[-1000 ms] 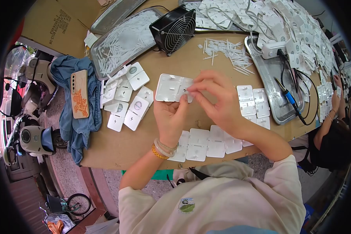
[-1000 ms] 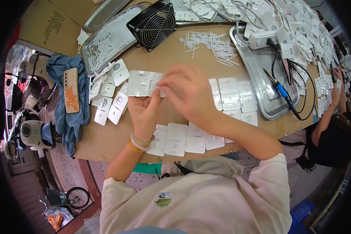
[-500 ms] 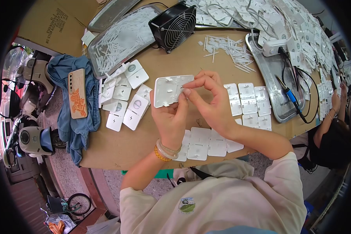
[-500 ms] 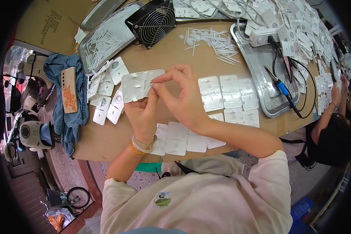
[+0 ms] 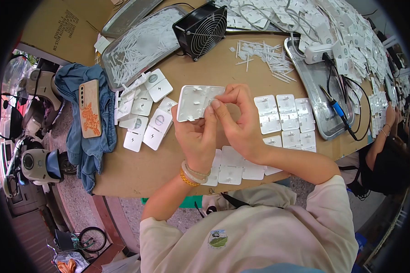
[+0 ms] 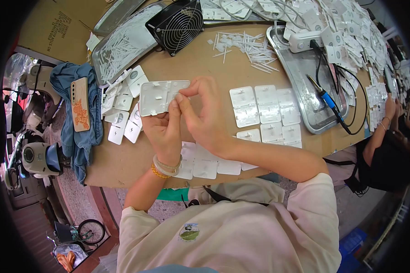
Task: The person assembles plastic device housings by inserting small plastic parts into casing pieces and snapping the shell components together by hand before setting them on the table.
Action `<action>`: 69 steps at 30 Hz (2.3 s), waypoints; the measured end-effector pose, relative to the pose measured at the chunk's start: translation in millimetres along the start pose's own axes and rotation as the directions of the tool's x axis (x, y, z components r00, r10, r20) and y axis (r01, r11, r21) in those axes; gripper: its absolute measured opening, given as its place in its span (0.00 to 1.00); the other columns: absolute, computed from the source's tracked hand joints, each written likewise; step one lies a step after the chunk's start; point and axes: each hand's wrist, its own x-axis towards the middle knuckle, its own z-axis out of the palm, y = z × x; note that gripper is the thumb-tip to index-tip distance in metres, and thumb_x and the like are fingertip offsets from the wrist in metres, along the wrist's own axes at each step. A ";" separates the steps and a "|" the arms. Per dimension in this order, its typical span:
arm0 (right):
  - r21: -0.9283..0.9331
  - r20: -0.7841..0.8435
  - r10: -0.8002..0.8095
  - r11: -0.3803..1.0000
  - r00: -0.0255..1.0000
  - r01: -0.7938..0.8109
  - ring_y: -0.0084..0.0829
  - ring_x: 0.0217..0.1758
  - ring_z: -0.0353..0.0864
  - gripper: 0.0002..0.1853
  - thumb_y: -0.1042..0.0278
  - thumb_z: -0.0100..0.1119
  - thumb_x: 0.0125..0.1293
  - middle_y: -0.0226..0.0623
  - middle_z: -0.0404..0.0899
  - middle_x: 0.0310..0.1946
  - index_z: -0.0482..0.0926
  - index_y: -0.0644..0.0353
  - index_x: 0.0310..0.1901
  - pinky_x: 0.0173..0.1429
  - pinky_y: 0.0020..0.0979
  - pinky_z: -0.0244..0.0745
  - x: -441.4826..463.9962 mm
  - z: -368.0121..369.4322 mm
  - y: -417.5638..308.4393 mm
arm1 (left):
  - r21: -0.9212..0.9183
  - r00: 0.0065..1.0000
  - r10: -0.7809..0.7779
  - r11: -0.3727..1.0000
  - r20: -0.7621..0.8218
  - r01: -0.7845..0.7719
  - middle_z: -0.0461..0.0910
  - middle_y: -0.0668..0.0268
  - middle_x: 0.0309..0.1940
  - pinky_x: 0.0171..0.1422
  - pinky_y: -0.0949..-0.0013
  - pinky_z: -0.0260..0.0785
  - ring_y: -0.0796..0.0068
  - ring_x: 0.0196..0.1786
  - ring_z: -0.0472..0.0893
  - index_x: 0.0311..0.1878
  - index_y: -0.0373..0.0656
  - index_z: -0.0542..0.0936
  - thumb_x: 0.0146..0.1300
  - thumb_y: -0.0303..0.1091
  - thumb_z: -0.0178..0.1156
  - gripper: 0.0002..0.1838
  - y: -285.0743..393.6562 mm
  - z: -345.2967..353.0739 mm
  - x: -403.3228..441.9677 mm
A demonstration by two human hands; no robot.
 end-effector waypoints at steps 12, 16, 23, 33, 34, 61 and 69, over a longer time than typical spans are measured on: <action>-0.022 0.127 -0.015 1.000 0.992 0.018 0.32 0.43 0.76 0.05 0.73 0.61 0.63 0.36 0.77 0.37 0.78 0.64 0.39 0.48 0.31 0.71 10.5 -9.6 -4.0 | -0.108 0.994 -0.102 0.988 0.051 0.107 0.77 0.61 0.47 0.48 0.74 0.76 0.78 0.49 0.80 0.55 0.37 0.64 0.66 0.19 0.57 0.17 1.6 -6.1 4.1; -0.025 0.122 0.045 0.999 0.992 -0.042 0.32 0.42 0.76 0.04 0.74 0.60 0.63 0.36 0.77 0.37 0.78 0.64 0.38 0.48 0.30 0.70 10.0 -8.2 -7.1 | -0.086 0.995 -0.091 0.992 0.042 0.095 0.77 0.60 0.47 0.48 0.74 0.77 0.77 0.48 0.80 0.54 0.37 0.64 0.66 0.19 0.57 0.17 -1.0 -7.4 4.7; 0.047 0.031 0.020 0.999 0.999 -0.022 0.29 0.39 0.74 0.03 0.77 0.59 0.62 0.36 0.74 0.34 0.74 0.63 0.35 0.46 0.30 0.68 1.9 3.0 1.0 | -0.040 0.998 -0.061 0.997 -0.020 0.060 0.78 0.61 0.45 0.45 0.75 0.78 0.78 0.46 0.81 0.53 0.36 0.65 0.65 0.18 0.58 0.17 0.9 -2.7 3.3; 0.210 0.060 0.313 0.924 0.948 -0.318 0.26 0.42 0.76 0.16 0.71 0.63 0.64 0.36 0.76 0.41 0.76 0.61 0.53 0.43 0.26 0.78 5.5 -0.1 -24.5 | 0.046 0.994 0.096 0.995 -0.049 -0.094 0.77 0.61 0.45 0.44 0.75 0.78 0.78 0.45 0.81 0.55 0.35 0.66 0.64 0.18 0.59 0.18 -1.4 -2.0 -1.1; 0.190 0.098 0.286 0.935 0.953 -0.300 0.25 0.42 0.77 0.18 0.70 0.63 0.64 0.37 0.77 0.42 0.76 0.61 0.55 0.43 0.26 0.79 6.0 -1.7 -23.6 | 0.056 0.995 0.087 0.995 -0.045 -0.084 0.77 0.61 0.46 0.44 0.75 0.78 0.77 0.46 0.81 0.55 0.34 0.67 0.64 0.18 0.59 0.18 -4.2 -4.4 -0.6; -0.411 0.858 0.155 0.779 0.490 0.474 0.39 0.44 0.83 0.13 0.76 0.55 0.57 0.43 0.84 0.34 0.85 0.60 0.43 0.52 0.36 0.75 84.5 -73.8 11.6 | 0.914 0.917 -0.049 -0.075 0.395 -0.398 0.71 0.56 0.61 0.68 0.55 0.57 0.55 0.67 0.65 0.63 0.43 0.73 0.57 0.46 0.68 0.32 61.2 -73.5 18.2; -0.714 0.579 -0.034 0.462 0.815 0.527 0.42 0.41 0.81 0.05 0.72 0.60 0.60 0.36 0.81 0.38 0.83 0.60 0.37 0.45 0.40 0.76 136.5 -111.9 53.2 | 0.927 0.926 -0.075 -0.046 0.369 -0.373 0.74 0.65 0.57 0.70 0.46 0.45 0.59 0.67 0.66 0.62 0.46 0.74 0.61 0.47 0.64 0.28 32.1 -79.4 -1.8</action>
